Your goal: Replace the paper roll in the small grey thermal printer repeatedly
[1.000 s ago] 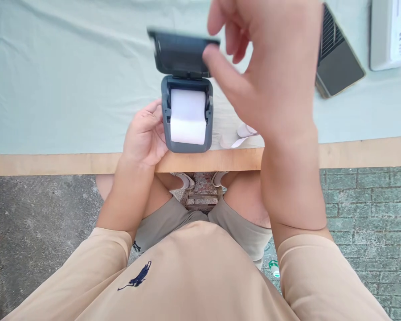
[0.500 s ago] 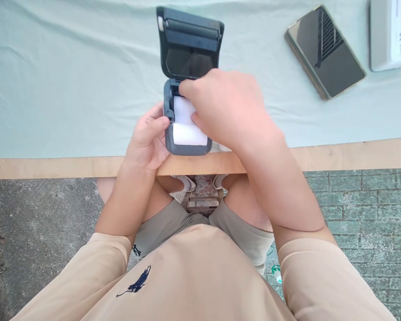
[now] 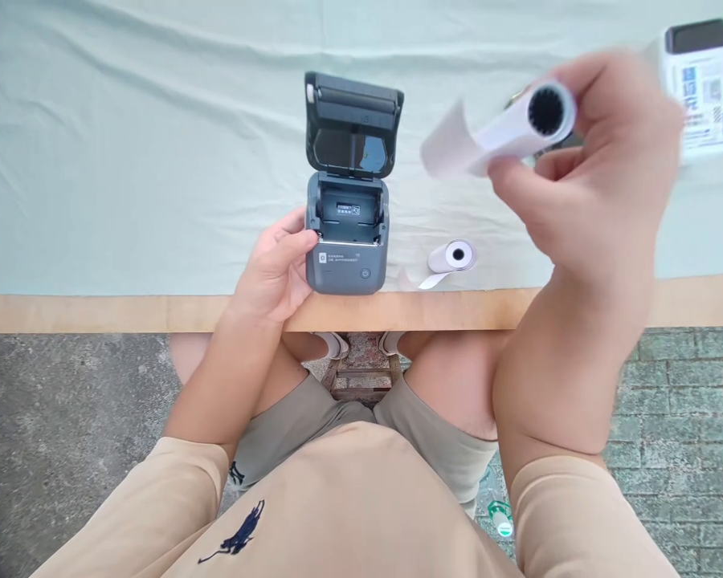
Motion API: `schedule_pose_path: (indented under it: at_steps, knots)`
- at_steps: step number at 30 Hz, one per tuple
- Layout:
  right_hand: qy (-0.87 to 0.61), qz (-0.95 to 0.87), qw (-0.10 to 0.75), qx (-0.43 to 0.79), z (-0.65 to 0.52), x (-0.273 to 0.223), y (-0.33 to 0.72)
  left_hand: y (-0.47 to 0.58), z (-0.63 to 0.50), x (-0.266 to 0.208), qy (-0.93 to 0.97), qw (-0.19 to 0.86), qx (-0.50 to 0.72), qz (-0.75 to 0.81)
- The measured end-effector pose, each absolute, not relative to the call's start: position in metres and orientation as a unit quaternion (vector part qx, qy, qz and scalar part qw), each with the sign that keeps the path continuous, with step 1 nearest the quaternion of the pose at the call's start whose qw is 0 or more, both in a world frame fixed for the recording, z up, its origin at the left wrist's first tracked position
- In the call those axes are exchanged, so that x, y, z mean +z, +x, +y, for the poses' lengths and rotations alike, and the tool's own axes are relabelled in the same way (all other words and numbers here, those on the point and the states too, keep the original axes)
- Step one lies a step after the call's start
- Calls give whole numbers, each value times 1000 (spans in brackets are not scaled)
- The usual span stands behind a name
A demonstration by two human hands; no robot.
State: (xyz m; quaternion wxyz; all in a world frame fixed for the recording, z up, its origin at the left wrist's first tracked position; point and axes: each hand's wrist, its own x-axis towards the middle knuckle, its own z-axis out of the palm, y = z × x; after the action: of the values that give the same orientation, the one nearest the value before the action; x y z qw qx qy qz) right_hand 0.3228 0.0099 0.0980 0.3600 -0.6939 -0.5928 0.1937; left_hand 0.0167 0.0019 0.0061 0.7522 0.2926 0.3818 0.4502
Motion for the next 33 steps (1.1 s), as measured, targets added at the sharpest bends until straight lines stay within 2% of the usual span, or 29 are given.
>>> schedule_pose_path:
  at_steps: [5,10,14,18,22,28,30,33]
  knots:
    - [-746,-560,256,255,23,58,345,15,3,5,305,748,445,386]
    - [-692,-599,307,261,-10,78,372,14,4,0,311,745,443,389]
    - [-589,-664,177,425,-28,89,372,13,4,-1,319,741,447,387]
    - [-548,-703,138,432,-15,82,350,12,5,0,324,736,442,397]
    - [-537,-697,190,436,-2,70,343,13,5,0,335,728,444,400]
    - [-453,-664,423,417,-8,73,332,14,4,-1,332,728,442,405]
    - [-438,-649,420,458,-9,80,320,14,3,-1,335,728,440,405]
    - [-410,-691,372,465,-5,85,293,16,3,0,336,728,440,404]
